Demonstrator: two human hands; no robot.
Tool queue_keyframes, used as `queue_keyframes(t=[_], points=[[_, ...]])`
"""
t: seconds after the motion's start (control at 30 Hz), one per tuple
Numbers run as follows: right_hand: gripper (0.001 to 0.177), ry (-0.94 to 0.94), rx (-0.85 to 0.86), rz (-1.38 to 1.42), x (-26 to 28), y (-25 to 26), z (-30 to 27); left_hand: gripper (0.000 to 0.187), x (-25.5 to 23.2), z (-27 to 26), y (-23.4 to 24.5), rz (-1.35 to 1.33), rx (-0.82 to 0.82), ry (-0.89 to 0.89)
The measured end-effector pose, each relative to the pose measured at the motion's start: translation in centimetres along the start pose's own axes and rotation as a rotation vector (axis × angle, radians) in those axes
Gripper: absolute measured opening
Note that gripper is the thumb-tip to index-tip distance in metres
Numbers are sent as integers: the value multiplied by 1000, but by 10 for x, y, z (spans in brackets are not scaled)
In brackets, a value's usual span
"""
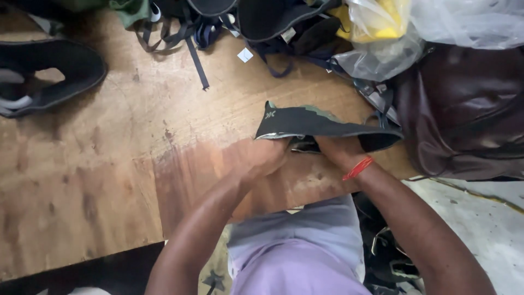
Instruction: The person picks up foam shoe upper components one at a time from a pile on the workbench, turns each one over, places a white paper pattern piece inside it, and sets it down on the table. The person repeats this handling for several components across the episode.
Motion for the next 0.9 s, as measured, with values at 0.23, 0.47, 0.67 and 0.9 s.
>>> queue_keyframes(t=[0.23, 0.47, 0.67, 0.9], points=[[41, 165, 14, -53, -4, 5, 1, 31, 42, -14, -60, -123, 317, 136], [40, 375, 19, -563, -14, -15, -18, 17, 41, -40, -112, 166, 494, -211], [50, 515, -138, -509, -13, -10, -17, 25, 25, -32, -98, 164, 525, -249], [51, 641, -172, -573, 10, 11, -26, 76, -12, -15, -64, 80, 408, -160]])
Point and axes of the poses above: each hand's wrist, its own z-axis towards the middle knuckle, its own y-axis out of the back of the hand, x = y × z, the point moved 5 cm from there along z, towards the middle knuckle, and after that the axes turned 11 degrees about -y, right-handed, at the moved point
